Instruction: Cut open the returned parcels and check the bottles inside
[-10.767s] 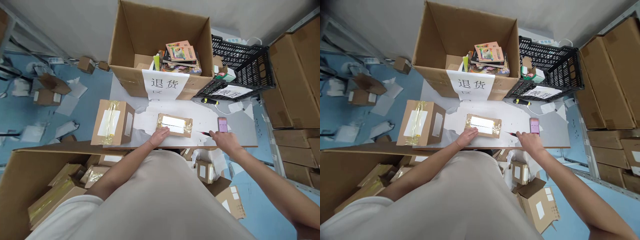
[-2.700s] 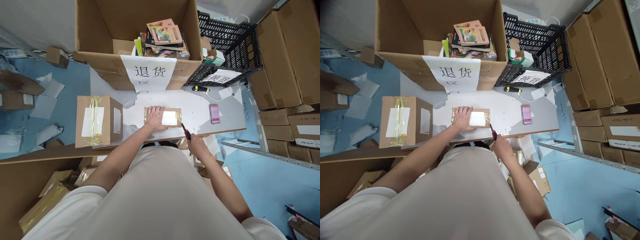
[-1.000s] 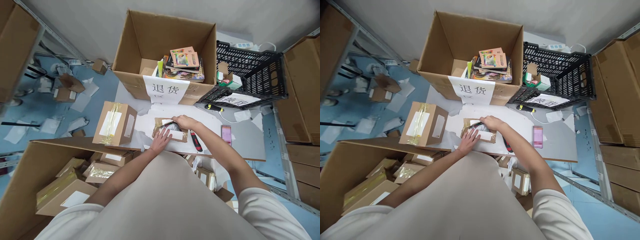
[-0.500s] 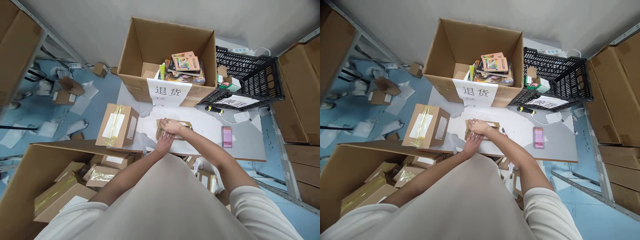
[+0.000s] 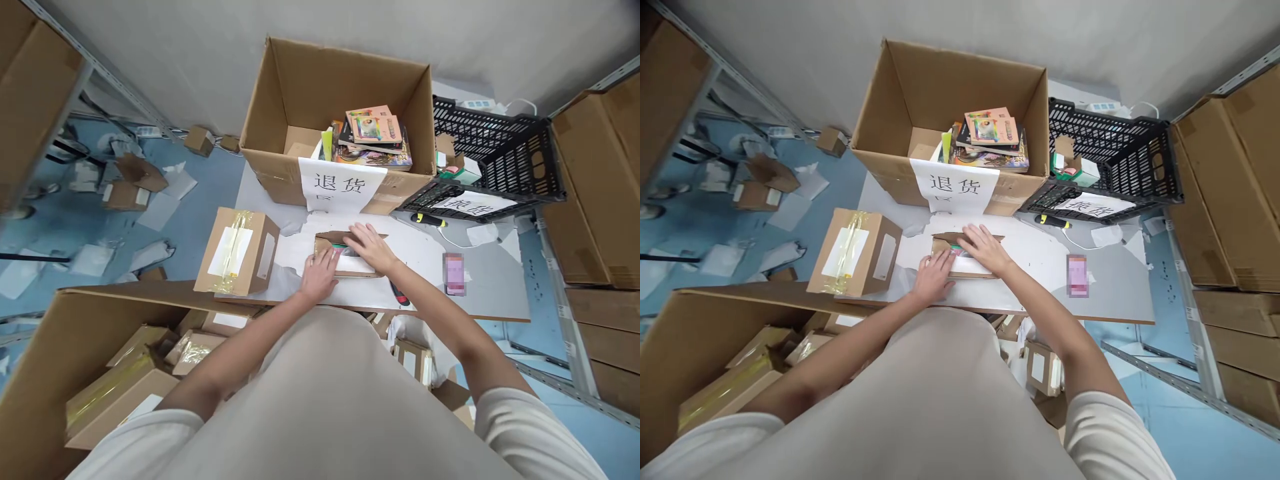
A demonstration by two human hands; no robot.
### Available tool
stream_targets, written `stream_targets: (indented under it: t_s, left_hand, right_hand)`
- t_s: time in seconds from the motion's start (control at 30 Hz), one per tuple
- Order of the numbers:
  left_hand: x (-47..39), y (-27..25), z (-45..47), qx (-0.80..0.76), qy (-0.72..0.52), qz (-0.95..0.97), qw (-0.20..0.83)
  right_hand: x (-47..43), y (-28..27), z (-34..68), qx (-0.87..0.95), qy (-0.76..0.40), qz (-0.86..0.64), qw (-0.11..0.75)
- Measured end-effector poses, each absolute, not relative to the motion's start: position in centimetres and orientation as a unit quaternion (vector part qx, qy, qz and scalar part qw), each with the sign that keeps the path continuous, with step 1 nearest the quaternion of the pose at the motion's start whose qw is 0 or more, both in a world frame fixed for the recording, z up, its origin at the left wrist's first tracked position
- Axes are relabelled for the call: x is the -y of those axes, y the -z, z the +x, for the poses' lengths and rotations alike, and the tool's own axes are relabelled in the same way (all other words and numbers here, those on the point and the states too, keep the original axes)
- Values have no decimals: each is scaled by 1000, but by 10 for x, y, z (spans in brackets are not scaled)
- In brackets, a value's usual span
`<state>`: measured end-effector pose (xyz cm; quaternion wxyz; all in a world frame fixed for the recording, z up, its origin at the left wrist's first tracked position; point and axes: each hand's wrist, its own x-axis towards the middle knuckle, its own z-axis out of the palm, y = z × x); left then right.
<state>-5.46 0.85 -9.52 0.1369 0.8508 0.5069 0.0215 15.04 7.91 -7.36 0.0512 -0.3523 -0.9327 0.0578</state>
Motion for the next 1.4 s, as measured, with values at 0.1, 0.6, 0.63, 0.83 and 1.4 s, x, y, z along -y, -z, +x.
stream_targets:
  t_s: [0.1, 0.6, 0.63, 0.83, 1.4]
  left_hand:
    - [-42, 85, -84, -449, -11, 879, 162]
    - [-66, 117, -128, -336, -25, 919, 206]
    - [-67, 116, -128, -334, -22, 920, 202]
    - [-66, 118, -128, -329, -41, 921, 202]
    - [-80, 61, -110, -354, 77, 917, 170]
  right_hand:
    - [-49, 72, 165, 941, -96, -323, -16]
    - [-6, 69, 170, 863, -204, -451, -102]
    - [-10, 69, 175, 854, -226, -454, -118]
    - [-20, 62, 174, 817, -205, -486, -232]
    - [9, 47, 183, 901, -184, -386, -77]
